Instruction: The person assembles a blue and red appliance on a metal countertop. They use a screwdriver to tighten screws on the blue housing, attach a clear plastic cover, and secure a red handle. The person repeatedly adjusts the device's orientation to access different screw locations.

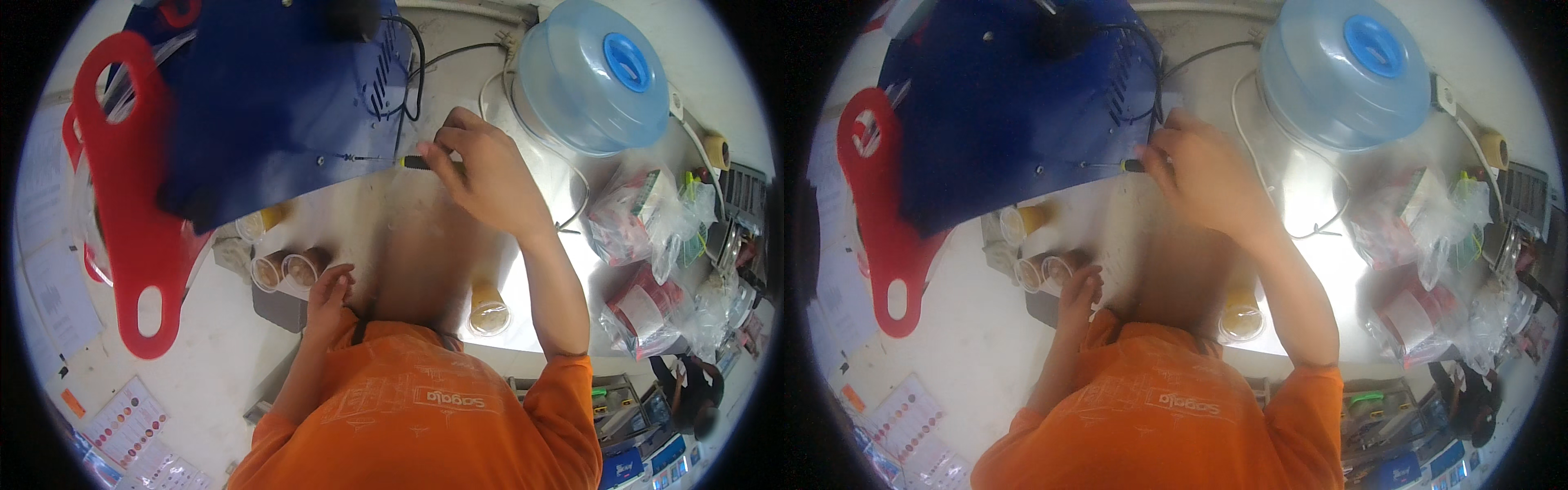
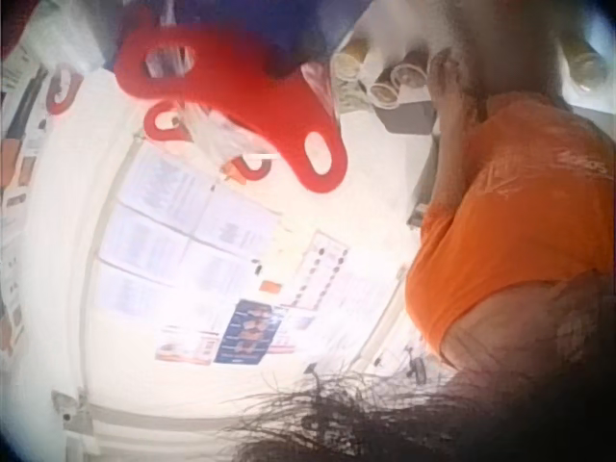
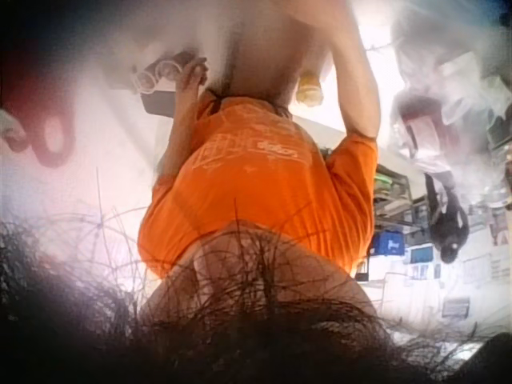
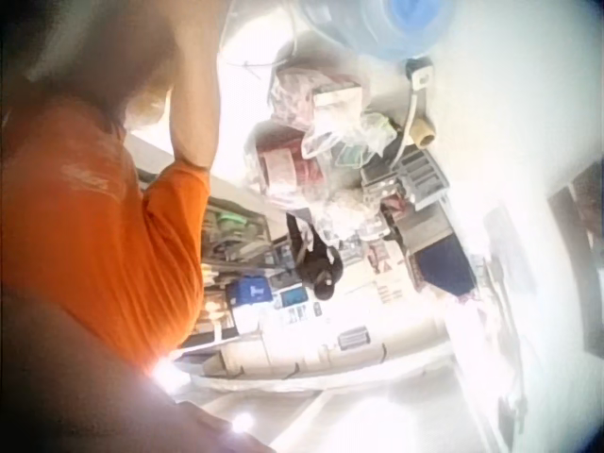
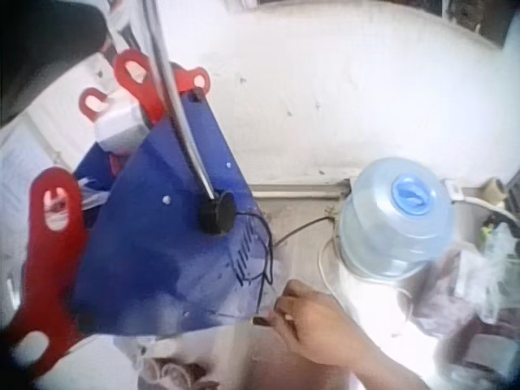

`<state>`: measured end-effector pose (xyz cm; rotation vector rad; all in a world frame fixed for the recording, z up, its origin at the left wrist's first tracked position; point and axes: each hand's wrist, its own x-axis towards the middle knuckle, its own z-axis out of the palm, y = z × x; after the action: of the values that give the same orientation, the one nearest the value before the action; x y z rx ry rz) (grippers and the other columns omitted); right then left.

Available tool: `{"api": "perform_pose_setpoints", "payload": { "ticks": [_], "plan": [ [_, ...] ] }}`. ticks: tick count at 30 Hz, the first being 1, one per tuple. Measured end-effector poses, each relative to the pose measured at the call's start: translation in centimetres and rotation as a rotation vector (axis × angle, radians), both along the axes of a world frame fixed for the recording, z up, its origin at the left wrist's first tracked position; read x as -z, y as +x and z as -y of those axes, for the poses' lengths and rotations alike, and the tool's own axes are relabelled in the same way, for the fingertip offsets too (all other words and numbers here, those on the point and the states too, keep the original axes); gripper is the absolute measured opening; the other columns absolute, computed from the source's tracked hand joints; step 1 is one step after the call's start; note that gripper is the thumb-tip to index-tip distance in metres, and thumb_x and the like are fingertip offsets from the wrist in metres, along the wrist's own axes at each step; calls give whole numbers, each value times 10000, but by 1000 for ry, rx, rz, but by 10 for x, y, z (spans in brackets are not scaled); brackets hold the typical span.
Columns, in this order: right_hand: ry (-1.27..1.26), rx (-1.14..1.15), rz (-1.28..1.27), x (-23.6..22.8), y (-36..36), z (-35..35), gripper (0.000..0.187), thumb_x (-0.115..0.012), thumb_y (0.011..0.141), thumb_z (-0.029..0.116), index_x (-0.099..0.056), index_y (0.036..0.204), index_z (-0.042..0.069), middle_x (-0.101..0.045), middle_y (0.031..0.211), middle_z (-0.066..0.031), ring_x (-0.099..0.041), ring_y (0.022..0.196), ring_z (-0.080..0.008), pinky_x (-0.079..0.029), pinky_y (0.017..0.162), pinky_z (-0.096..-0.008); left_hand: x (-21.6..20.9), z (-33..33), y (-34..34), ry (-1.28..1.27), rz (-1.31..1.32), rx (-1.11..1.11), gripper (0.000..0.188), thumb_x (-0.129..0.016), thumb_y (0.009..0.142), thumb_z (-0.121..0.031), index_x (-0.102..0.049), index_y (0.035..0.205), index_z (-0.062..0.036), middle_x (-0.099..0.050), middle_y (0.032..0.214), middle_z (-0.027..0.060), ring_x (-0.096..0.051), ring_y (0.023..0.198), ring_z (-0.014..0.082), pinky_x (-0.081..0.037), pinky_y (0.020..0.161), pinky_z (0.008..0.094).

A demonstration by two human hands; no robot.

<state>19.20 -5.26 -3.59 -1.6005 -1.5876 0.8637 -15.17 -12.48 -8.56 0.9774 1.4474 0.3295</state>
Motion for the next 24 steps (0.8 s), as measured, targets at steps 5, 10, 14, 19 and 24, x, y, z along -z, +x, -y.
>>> {"api": "perform_pose_setpoints", "payload": {
  "ticks": [5,10,14,19,24],
  "plan": [
    [38,40,-72,-4,-9,10,268,-683,859,264,-622,844,3,-581,900,-189,-579,845,-379,-456,752,-449,7,38,-56,-15,-86,-33,231,-546,980,-153,-619,1163,-32,-583,890,3,-486,710,67,-400,648,206],
    [15,17,100,2,-9,9,287,-708,841,272,-612,874,4,-593,920,-187,-591,865,-366,-464,768,-421,6,60,-96,11,-118,-26,217,-544,977,-147,-624,1147,-39,-577,873,4,-476,695,53,-402,627,203],
    [-67,47,-75,-10,-20,17,295,-689,864,287,-633,906,1,-601,905,-172,-591,838,-338,-462,741,-401,-4,67,-105,1,-138,-69,213,-534,976,-129,-624,1146,-39,-575,869,-1,-490,702,61,-416,624,217],
    [126,18,57,11,-14,13,322,-683,886,298,-640,989,-3,-586,845,-123,-555,682,-207,-449,597,-315,-38,-7,-109,549,-383,26,257,-534,977,-129,-604,1195,-12,-599,964,28,-536,834,114,-455,771,271],
    [-3,-3,-33,4,-18,16,274,-694,872,255,-648,953,-2,-596,859,-126,-574,729,-209,-447,613,-322,-104,-174,-78,1002,-152,-7,402,-566,949,-130,-506,1288,75,-560,1297,177,-526,1228,222,-413,1024,339]
  ]
}}
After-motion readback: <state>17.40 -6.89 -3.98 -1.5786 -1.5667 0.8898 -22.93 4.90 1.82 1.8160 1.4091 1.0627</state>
